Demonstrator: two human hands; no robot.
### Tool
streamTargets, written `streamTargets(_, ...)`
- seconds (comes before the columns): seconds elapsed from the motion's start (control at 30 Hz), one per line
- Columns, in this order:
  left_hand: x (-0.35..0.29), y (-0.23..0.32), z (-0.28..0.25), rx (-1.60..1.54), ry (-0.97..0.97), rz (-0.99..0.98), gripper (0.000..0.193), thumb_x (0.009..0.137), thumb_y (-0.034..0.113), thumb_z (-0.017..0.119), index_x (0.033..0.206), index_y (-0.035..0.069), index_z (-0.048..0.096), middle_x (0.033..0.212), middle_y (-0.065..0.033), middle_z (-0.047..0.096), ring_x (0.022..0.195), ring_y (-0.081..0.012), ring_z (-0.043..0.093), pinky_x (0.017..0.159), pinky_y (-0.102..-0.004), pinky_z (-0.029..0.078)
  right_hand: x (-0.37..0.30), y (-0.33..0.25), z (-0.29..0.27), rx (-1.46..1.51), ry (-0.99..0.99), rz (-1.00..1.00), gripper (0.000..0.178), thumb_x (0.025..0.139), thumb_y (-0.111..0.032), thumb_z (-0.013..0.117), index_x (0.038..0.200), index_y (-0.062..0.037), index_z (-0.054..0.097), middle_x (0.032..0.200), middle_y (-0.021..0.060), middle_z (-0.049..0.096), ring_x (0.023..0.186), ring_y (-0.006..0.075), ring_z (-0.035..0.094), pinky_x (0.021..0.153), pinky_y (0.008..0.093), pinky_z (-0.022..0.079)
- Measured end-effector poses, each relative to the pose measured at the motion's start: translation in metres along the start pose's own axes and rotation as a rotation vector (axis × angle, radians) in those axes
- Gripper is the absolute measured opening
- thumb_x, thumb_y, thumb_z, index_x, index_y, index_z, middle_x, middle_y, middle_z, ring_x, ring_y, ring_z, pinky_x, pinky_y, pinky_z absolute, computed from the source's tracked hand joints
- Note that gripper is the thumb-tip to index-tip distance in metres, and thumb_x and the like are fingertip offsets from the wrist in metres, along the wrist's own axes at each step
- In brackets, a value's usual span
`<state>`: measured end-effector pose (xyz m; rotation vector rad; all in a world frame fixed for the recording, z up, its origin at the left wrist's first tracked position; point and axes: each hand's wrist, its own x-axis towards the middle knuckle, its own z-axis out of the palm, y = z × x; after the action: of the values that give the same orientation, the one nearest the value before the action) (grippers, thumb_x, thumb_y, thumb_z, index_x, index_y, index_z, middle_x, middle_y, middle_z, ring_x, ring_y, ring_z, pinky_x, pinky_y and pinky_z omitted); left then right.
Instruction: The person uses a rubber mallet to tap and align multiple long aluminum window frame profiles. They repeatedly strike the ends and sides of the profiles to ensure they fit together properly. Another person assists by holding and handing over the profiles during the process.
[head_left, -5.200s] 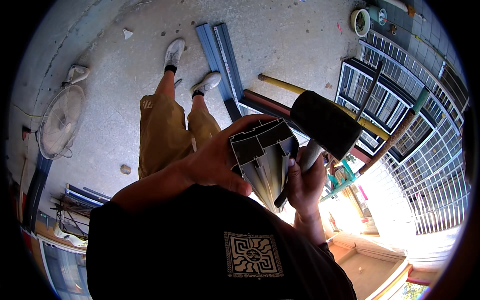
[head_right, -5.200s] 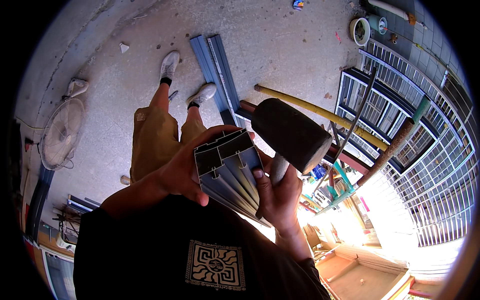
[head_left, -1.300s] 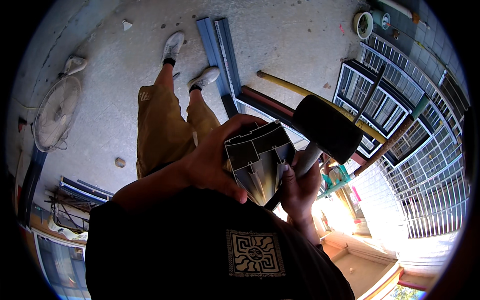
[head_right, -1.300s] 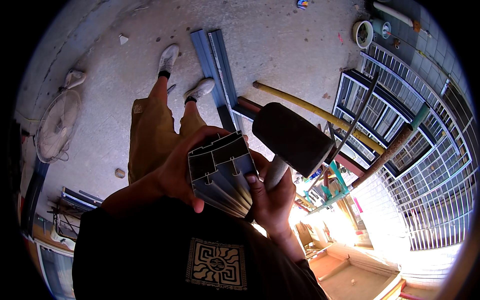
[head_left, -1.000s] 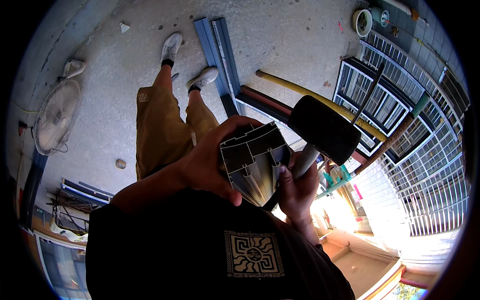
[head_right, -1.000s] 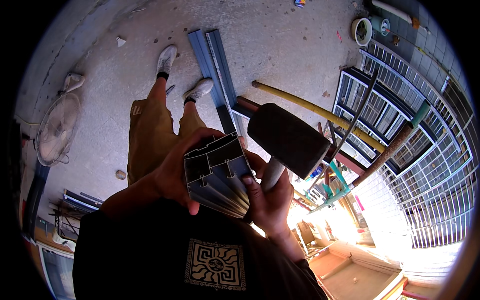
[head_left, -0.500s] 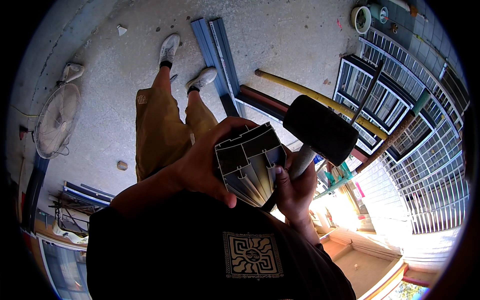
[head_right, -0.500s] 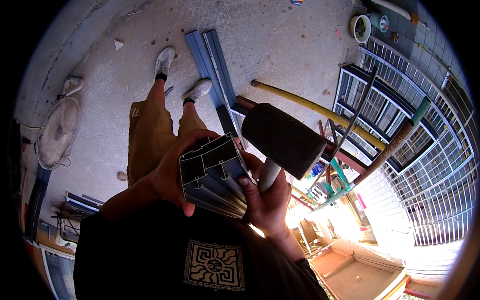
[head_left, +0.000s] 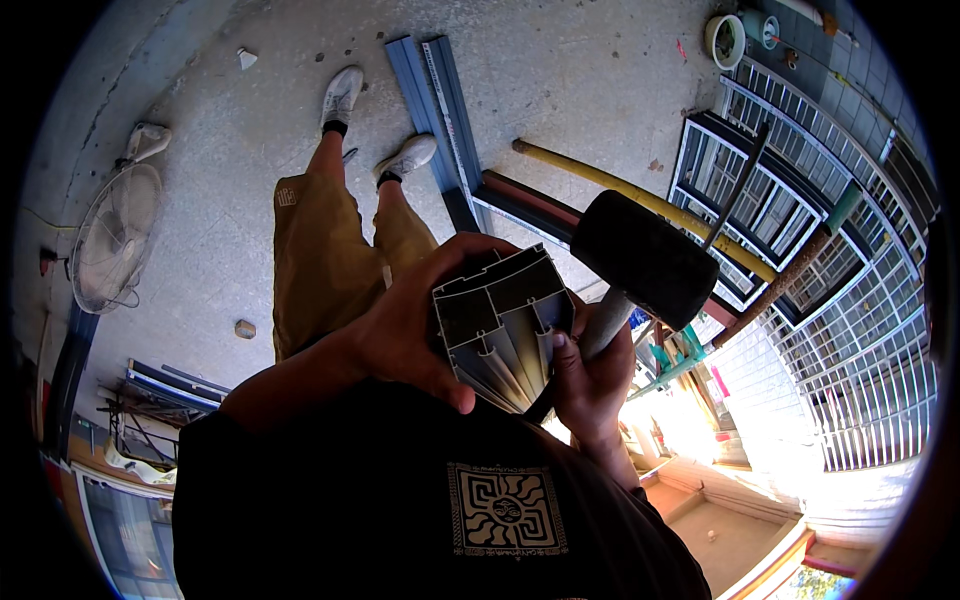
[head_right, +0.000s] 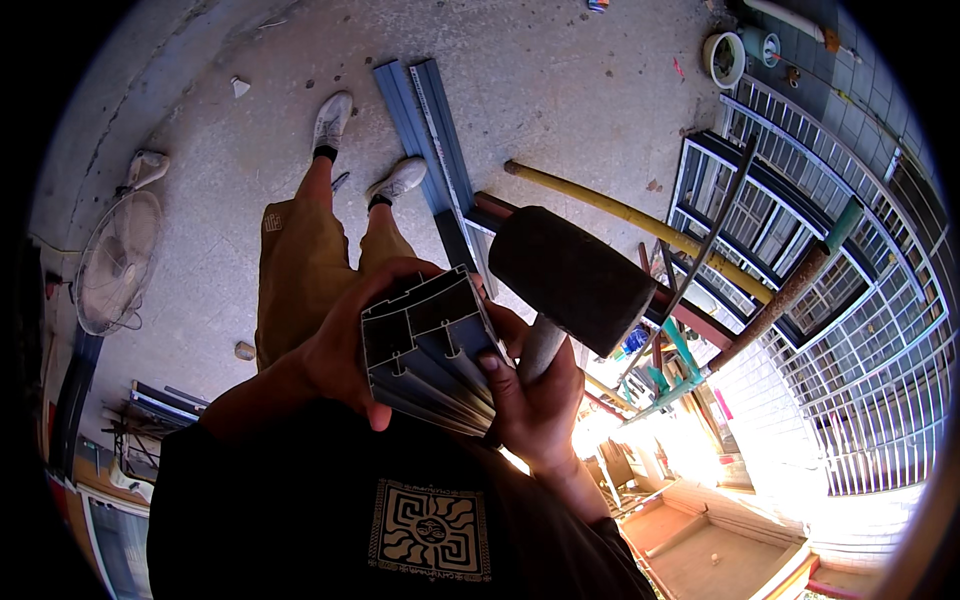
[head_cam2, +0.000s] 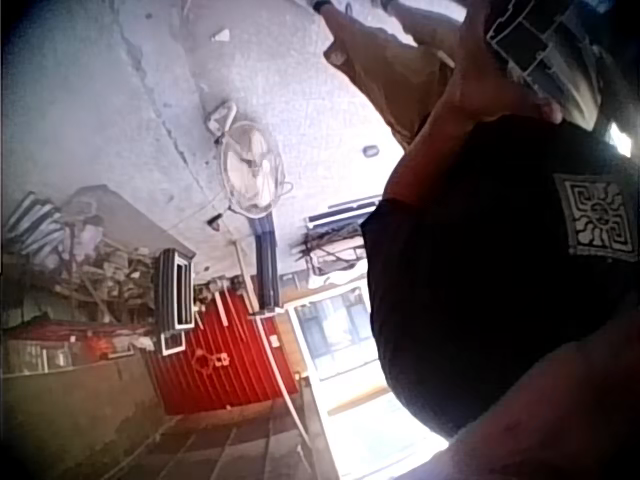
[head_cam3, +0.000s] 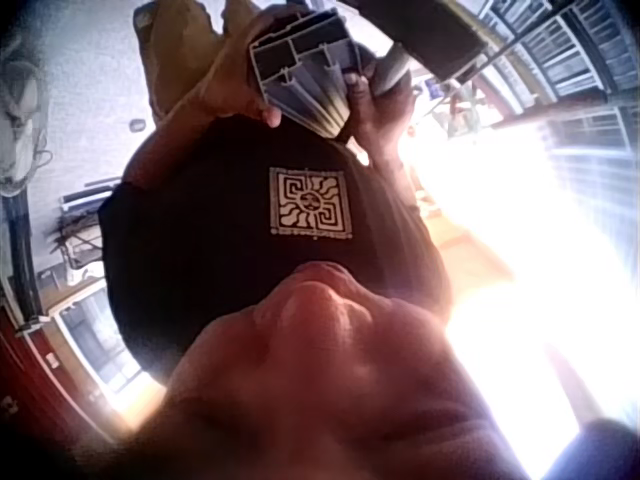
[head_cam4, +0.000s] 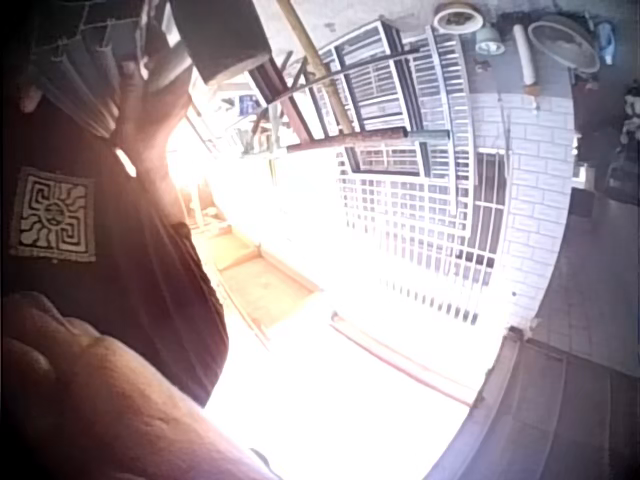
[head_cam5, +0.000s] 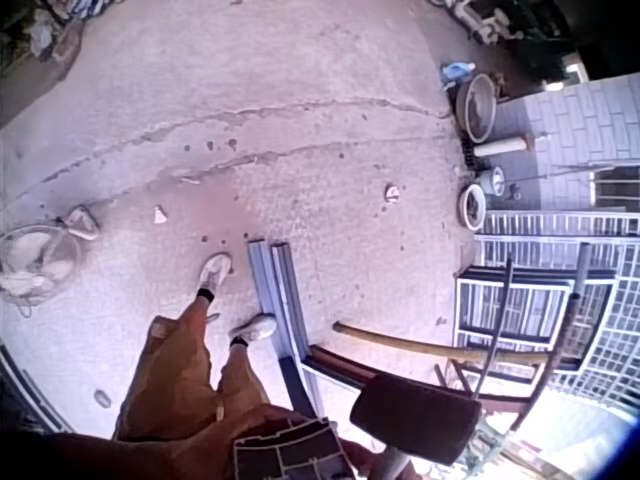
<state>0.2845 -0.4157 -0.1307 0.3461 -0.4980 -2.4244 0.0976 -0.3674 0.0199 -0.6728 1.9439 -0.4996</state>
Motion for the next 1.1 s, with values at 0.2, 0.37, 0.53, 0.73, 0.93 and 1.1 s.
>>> streamTargets(0.2,0.0005,0.0026,0.0007,0.015,0.002,0.008,0.137,0.059,0.057,0.104,0.157,-0.006,0.032,0.156,-0.0246,0.050,0.142,-0.0326,0.057,0.118,-0.0487,0.049,-0.0008,0.0018,0.0017,0.084,0.004,0.004,0.031,0.103,-0.011,0.075,0.109,0.0032,0.048,0.134,0.0330,0.070,0.123,0.0298,0.070,0.101,0.0386,0.057)
streamTargets(0.37,0.0001,0.0055,0.0007,0.075,0.017,0.001,0.138,0.058,0.060,0.104,0.157,-0.006,0.033,0.154,-0.0227,0.052,0.141,-0.0317,0.058,0.117,-0.0482,0.050,-0.0003,-0.0004,0.0012,0.004,0.003,0.018,0.030,0.103,-0.010,0.074,0.105,0.0014,0.046,0.135,0.0341,0.069,0.125,0.0312,0.069,0.103,0.0394,0.056)
streamTargets(0.53,-0.0018,0.0043,0.0030,0.016,0.036,-0.036,0.138,0.059,0.058,0.104,0.158,-0.006,0.032,0.154,-0.0215,0.052,0.141,-0.0317,0.057,0.118,-0.0481,0.049,0.0001,-0.0026,0.0013,0.037,0.003,0.044,0.031,0.103,-0.012,0.075,0.104,0.0010,0.046,0.135,0.0343,0.069,0.125,0.0321,0.070,0.103,0.0399,0.056)
streamTargets(0.73,-0.0004,0.0025,0.0028,-0.029,0.038,-0.011,0.136,0.061,0.052,0.105,0.160,-0.004,0.030,0.152,-0.0187,0.052,0.143,-0.0299,0.054,0.119,-0.0462,0.047,0.0014,-0.0025,0.0038,0.049,0.018,0.028,0.033,0.102,-0.013,0.076,0.103,0.0009,0.046,0.134,0.0341,0.069,0.124,0.0324,0.070,0.103,0.0403,0.056)
streamTargets(0.93,-0.0029,0.0023,0.0027,-0.029,0.044,-0.023,0.135,0.063,0.048,0.106,0.162,-0.002,0.029,0.153,-0.0174,0.051,0.144,-0.0290,0.052,0.119,-0.0454,0.046,0.0024,0.0032,0.0023,0.028,0.025,0.025,0.030,0.102,-0.010,0.075,0.106,0.0003,0.047,0.134,0.0309,0.071,0.124,0.0296,0.070,0.103,0.0390,0.055)
streamTargets(1.1,-0.0040,0.0075,0.0030,0.013,0.032,-0.064,0.142,0.062,0.062,0.099,0.164,-0.003,0.024,0.164,-0.0205,0.045,0.150,-0.0313,0.049,0.123,-0.0477,0.044,0.0026,-0.0005,0.0028,0.016,0.021,0.047,0.028,0.101,-0.005,0.074,0.107,-0.0001,0.047,0.134,0.0298,0.072,0.124,0.0292,0.070,0.104,0.0388,0.055)
